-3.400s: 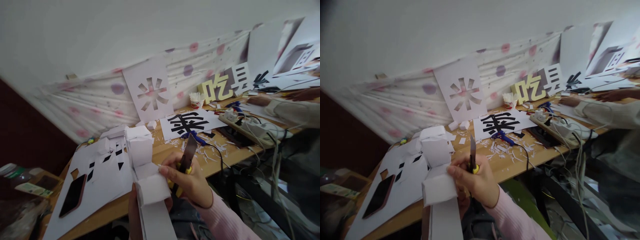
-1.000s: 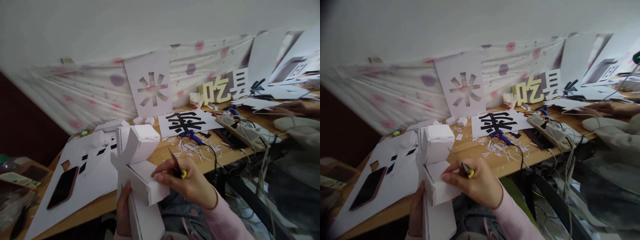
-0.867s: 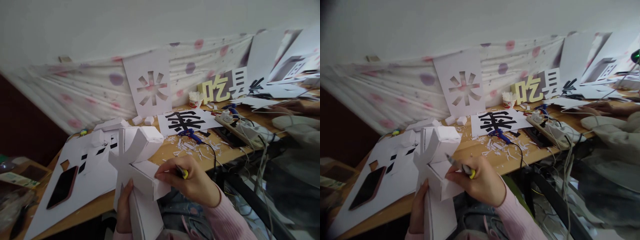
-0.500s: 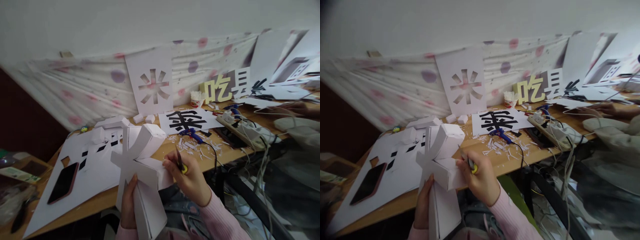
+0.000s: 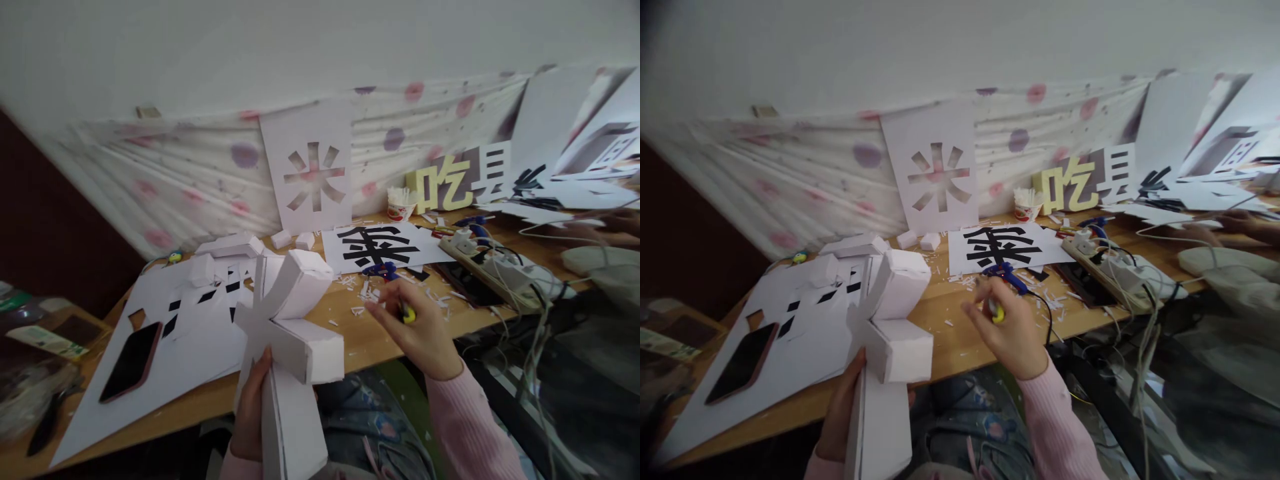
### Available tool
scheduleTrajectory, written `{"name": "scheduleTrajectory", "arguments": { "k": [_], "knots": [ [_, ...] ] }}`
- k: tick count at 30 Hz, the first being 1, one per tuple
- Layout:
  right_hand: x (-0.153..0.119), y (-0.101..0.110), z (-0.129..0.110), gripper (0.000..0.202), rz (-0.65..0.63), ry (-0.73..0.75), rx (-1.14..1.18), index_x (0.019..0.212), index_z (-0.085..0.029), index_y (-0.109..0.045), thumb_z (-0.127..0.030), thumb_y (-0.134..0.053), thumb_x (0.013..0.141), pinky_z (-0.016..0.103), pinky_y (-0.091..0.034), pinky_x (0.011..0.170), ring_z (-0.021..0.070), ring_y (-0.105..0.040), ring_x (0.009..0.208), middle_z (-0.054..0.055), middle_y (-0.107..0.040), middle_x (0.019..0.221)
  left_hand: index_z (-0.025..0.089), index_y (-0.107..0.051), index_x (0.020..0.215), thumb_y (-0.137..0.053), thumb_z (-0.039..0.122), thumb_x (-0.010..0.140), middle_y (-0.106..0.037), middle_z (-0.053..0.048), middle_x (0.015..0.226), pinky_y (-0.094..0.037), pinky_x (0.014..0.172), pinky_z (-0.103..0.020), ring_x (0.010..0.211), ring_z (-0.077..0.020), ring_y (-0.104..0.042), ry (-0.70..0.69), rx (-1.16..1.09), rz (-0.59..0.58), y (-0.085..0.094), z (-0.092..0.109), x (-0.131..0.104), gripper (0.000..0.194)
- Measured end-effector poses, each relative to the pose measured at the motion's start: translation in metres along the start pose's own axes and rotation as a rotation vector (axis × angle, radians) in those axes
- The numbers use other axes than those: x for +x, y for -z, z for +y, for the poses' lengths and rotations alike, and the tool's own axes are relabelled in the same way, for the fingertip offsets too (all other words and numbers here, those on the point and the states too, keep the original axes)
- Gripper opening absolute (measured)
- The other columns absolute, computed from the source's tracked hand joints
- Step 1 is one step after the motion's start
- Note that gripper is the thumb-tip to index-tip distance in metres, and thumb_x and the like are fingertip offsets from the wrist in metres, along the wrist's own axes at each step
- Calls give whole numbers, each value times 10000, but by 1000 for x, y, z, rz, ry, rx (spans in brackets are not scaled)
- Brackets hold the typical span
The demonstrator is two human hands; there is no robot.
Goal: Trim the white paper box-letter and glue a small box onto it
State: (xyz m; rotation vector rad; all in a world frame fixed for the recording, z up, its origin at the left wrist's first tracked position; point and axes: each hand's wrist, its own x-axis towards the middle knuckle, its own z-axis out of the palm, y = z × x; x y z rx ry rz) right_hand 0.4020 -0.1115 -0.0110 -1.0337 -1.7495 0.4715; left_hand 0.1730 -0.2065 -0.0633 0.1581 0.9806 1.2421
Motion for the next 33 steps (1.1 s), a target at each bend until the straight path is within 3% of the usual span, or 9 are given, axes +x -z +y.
{"name": "scheduleTrajectory", "arguments": {
  "k": [3, 7, 13, 18, 28, 33],
  "knots": [
    [-6, -1, -10, 162, -255, 223, -84, 686, -217, -467, -159, -572, 794, 224, -297, 505, 96, -419, 499, -58, -468, 560, 121, -697, 1028, -705, 488, 783, -711, -106, 621, -520, 438, -333, 514, -281, -681, 50, 45, 91, -8, 11, -8, 442],
    [-9, -7, -18, 162, -340, 418, -329, 631, -208, -478, -46, -489, 625, 268, -227, 516, 109, -459, 504, -31, -532, 553, 122, -703, 1052, -742, 346, 772, -694, -75, 567, -543, 452, -323, 487, -256, -677, 72, 13, 119, -21, 25, -16, 361],
    [-5, -8, -16, 172, -434, 462, -479, 631, -201, -538, -41, -519, 569, 299, -165, 514, 107, -455, 489, -22, -592, 571, 104, -713, 972, -754, 349, 767, -658, -64, 500, -528, 402, -314, 403, -230, -630, 129, 117, 146, -38, 31, -25, 322],
    [-8, -4, -14, 177, -512, 433, -461, 653, -206, -580, -44, -573, 581, 291, -175, 517, 111, -502, 540, -27, -617, 614, 92, -718, 948, -736, 386, 782, -656, -80, 489, -531, 406, -315, 406, -243, -641, 156, 190, 103, -35, 29, -19, 338],
    [-12, -6, -15, 165, -270, 441, -574, 598, -202, -559, -48, -504, 572, 292, -152, 490, 120, -443, 459, -8, -580, 543, 102, -701, 1038, -748, 345, 778, -675, -65, 517, -515, 367, -294, 365, -221, -619, 102, 157, 134, -45, 28, -25, 359],
    [-7, 1, 1, 170, -65, 309, -667, 633, -208, -590, -65, -500, 646, 285, -166, 495, 137, -421, 450, 1, -535, 498, 113, -685, 1102, -748, 311, 760, -700, -85, 567, -515, 377, -313, 425, -255, -654, 94, 138, 154, -39, 24, -25, 400]
  ]
}}
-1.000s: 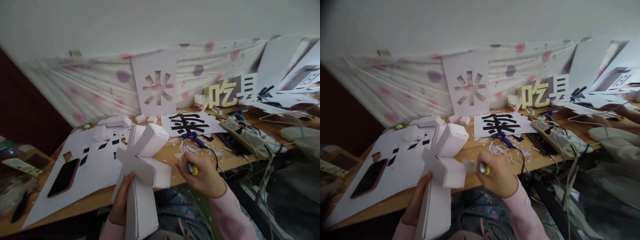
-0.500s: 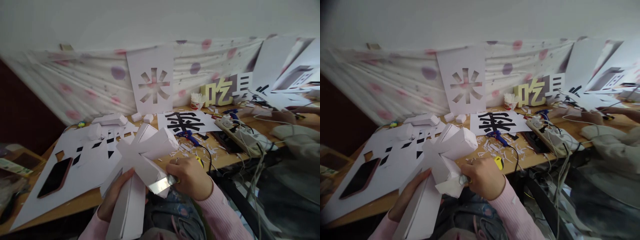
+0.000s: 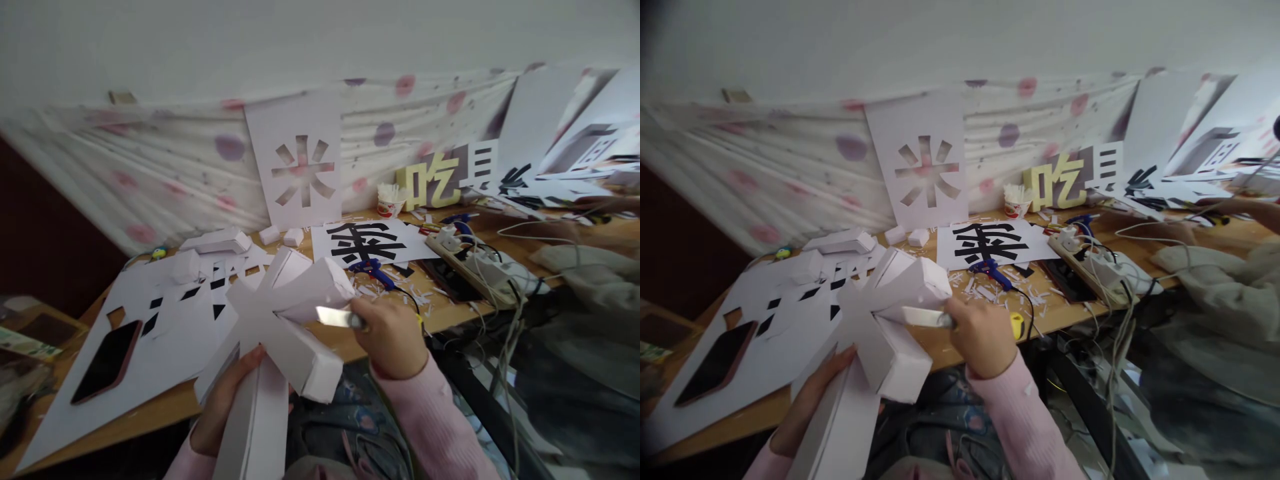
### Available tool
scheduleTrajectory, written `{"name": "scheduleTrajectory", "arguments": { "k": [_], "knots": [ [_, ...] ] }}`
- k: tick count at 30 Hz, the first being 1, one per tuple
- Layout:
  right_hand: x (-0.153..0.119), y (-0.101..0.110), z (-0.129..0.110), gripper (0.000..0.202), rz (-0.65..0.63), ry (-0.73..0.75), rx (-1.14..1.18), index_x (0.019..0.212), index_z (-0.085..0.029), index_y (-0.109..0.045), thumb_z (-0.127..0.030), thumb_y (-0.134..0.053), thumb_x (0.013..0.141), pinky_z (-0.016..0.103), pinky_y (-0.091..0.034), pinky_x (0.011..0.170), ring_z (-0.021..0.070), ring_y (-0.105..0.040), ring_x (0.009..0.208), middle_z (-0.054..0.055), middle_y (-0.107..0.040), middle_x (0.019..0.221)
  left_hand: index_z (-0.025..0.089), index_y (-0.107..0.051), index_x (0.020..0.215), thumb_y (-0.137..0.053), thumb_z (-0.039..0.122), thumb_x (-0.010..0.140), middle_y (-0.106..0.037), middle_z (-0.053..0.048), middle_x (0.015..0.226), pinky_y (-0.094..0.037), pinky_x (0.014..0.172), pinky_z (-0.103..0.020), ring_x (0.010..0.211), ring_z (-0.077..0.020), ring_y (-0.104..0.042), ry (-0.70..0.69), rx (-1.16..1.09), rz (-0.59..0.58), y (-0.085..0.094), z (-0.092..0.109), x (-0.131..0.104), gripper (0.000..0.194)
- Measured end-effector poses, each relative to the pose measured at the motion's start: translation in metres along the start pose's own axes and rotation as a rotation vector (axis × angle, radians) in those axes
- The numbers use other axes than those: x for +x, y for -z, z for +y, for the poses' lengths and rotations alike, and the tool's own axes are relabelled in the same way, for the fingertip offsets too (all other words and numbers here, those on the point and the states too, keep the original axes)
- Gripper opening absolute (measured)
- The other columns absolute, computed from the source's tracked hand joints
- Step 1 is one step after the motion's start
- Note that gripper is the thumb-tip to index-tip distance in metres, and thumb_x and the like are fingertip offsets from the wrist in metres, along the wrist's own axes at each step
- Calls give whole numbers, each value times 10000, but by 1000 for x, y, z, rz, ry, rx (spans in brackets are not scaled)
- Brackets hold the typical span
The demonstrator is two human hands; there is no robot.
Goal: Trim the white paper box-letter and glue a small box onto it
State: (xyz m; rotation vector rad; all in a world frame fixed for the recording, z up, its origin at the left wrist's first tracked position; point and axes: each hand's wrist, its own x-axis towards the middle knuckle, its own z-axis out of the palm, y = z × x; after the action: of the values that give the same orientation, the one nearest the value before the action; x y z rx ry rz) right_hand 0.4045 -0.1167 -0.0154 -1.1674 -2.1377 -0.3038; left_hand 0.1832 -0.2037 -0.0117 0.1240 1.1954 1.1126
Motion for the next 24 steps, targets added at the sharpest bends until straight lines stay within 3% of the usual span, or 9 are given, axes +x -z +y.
{"name": "scheduleTrajectory", "arguments": {
  "k": [2, 7, 9, 14, 17, 20, 24],
  "knots": [
    [-3, 3, 5, 134, 46, -46, 44, 632, -207, -553, -89, -502, 672, 280, -191, 499, 139, -417, 459, -5, -500, 491, 112, -684, 1104, -744, 335, 763, -710, -96, 590, -521, 394, -313, 450, -258, -665, 23, -9, 8, 3, -1, 3, 412],
    [-11, 14, -6, 166, 28, -173, 597, 718, -226, -438, -138, -554, 798, 231, -293, 495, 104, -396, 495, -57, -457, 579, 112, -687, 1077, -726, 392, 786, -712, -93, 616, -540, 440, -311, 499, -253, -679, 36, -43, -6, 8, -3, 12, 406],
    [-11, 15, -12, 193, 59, -264, 693, 737, -227, -431, -212, -570, 870, 228, -308, 500, 102, -383, 516, -62, -426, 602, 109, -691, 1057, -709, 402, 803, -709, -94, 627, -557, 483, -319, 556, -261, -697, 33, -66, -36, 8, -4, 15, 389],
    [-11, 9, -13, 346, 170, -349, 664, 639, -235, -296, -219, -535, 889, 234, -288, 495, 93, -326, 502, -74, -306, 567, 97, -708, 875, -576, 554, 841, -689, -113, 644, -535, 487, -300, 554, -231, -670, 25, -219, -183, -4, -6, 20, 477],
    [-12, 7, -20, 339, 129, -266, 650, 627, -239, -254, -144, -514, 822, 228, -255, 464, 86, -304, 469, -80, -284, 533, 115, -705, 811, -679, 579, 747, -690, -104, 688, -548, 553, -279, 593, -202, -663, 5, -312, -271, -14, -7, 23, 470],
    [-11, 7, -33, 292, 75, -211, 619, 629, -238, -268, -123, -491, 778, 219, -258, 456, 87, -328, 460, -75, -322, 521, 147, -697, 787, -775, 489, 680, -669, -59, 680, -548, 625, -253, 654, -180, -661, -37, -442, -377, -20, -10, 25, 367],
    [-6, 9, -42, 181, -25, -142, 541, 646, -227, -364, -110, -460, 744, 223, -267, 470, 99, -395, 465, -53, -431, 526, 144, -696, 756, -768, 444, 713, -631, -30, 608, -514, 544, -256, 531, -152, -597, -104, -417, -386, -20, -16, 24, 312]
  ]
}}
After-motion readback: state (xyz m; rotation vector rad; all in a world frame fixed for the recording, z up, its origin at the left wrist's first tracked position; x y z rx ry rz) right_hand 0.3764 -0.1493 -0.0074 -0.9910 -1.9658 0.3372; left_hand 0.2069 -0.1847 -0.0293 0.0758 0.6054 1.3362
